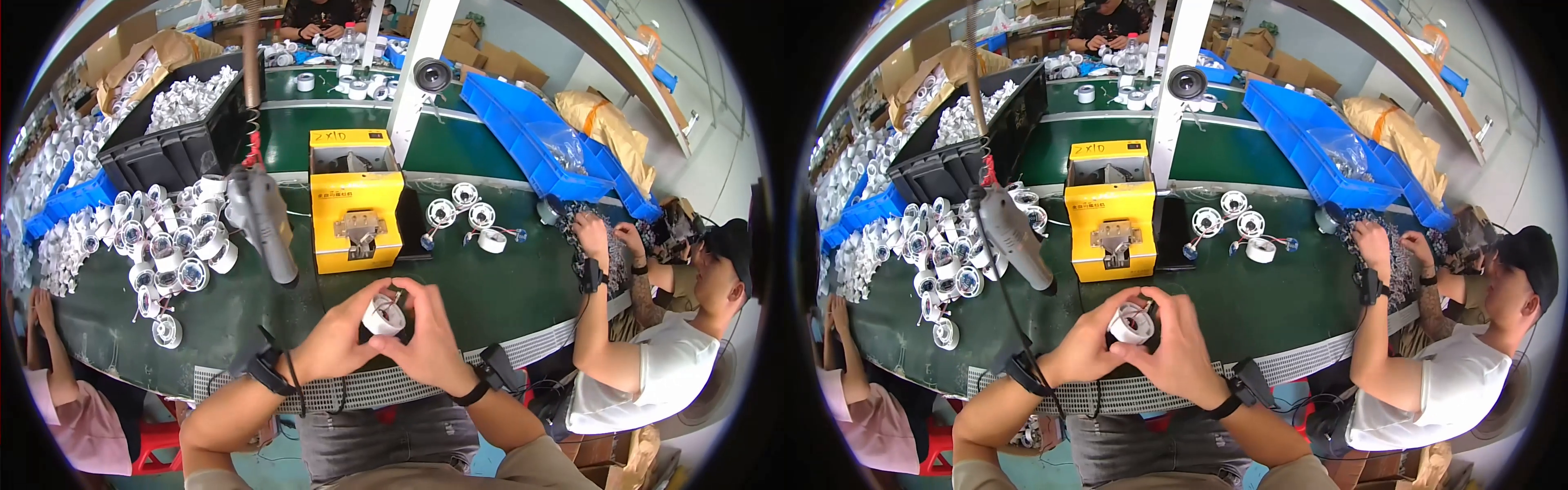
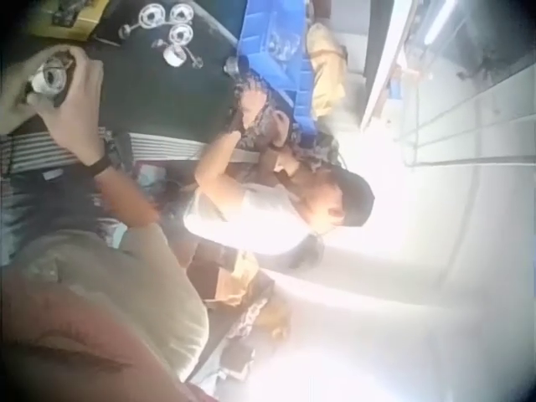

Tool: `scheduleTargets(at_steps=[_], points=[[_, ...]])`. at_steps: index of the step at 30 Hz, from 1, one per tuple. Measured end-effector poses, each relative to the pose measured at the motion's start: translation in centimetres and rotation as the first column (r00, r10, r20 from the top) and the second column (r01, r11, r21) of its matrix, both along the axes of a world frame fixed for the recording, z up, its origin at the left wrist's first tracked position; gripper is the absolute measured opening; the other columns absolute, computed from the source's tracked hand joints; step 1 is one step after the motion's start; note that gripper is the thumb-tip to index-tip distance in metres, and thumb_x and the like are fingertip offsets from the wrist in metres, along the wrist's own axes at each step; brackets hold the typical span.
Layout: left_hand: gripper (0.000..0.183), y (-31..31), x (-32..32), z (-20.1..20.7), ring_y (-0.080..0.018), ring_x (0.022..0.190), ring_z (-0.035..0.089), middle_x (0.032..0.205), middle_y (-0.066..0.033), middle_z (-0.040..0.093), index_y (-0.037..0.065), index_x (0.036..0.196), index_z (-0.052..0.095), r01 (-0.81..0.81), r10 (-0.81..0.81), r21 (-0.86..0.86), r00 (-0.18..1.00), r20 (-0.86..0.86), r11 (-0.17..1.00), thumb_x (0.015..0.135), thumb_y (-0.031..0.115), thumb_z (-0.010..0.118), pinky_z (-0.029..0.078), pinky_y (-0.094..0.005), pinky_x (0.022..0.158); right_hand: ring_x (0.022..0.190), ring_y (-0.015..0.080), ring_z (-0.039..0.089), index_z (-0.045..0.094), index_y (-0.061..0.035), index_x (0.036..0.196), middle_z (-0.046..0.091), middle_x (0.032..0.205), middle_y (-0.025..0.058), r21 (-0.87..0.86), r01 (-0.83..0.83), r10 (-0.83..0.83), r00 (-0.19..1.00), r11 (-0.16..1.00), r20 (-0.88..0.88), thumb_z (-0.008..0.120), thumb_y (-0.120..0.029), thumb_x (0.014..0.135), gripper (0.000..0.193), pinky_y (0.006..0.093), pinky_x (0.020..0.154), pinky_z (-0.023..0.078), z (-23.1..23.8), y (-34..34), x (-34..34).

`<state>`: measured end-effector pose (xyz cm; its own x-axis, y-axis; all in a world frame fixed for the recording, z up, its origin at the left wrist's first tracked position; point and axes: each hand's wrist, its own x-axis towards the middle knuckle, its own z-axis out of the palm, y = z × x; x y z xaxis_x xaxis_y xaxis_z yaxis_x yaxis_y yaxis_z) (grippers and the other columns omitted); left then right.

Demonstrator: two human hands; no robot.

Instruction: The person assembles camera components by picking up a white housing and a circuit board, inserting the board into the housing, and threading a wire through. They use a power screwdriver to secure the components before placing the unit on the green workbench.

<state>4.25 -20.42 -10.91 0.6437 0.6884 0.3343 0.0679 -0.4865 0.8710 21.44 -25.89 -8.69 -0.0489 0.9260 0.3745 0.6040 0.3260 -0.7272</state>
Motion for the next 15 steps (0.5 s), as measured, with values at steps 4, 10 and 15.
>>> scheduleTargets(at_steps=[4, 10, 15], points=[[0.079, 1.0, -1.3, 0.6, -0.0238, 0.120, 0.045, 0.127, -0.0126, 0.042, 0.004, 0.139, 0.036, 0.010, -0.008, -0.107, 1.000, 0.025, 0.994, 0.068, -0.003, 0.069, 0.036, -0.0332, 0.103, 0.113, 0.0291, 0.051, 0.059, -0.0060, 0.117, 0.051, 0.119, 0.0179, 0.066, -0.187, 0.182, 0.981, 0.980, 0.067, 0.073, -0.020, 0.077, 0.045, 0.0366, 0.096, 0.042, 0.8, 3.1, 2.4], [0.076, 1.9, -2.0, 0.2, -0.0146, 0.112, 0.051, 0.120, -0.0032, 0.047, 0.011, 0.135, 0.039, 0.170, -0.023, -0.481, 0.955, 0.296, 0.860, 0.068, -0.008, 0.069, 0.042, -0.0317, 0.098, 0.103, 0.0221, 0.061, 0.063, -0.0008, 0.105, 0.064, 0.106, 0.0107, -0.290, -0.448, 0.278, 0.833, 0.845, -0.478, 0.065, -0.008, 0.085, 0.022, 0.0329, 0.088, 0.047, 0.0, 5.8, 2.8], [0.066, 2.6, -2.6, -0.2, -0.0153, 0.112, 0.051, 0.121, -0.0030, 0.046, 0.010, 0.127, 0.047, 0.256, -0.128, -0.412, 0.941, 0.312, 0.875, 0.070, -0.008, 0.073, 0.042, -0.0324, 0.099, 0.107, 0.0258, 0.060, 0.061, 0.0004, 0.102, 0.062, 0.111, 0.0131, -0.019, -0.468, 0.463, 0.878, 0.883, -0.121, 0.070, -0.005, 0.078, 0.026, 0.0345, 0.093, 0.045, 0.0, 6.4, 2.8]])
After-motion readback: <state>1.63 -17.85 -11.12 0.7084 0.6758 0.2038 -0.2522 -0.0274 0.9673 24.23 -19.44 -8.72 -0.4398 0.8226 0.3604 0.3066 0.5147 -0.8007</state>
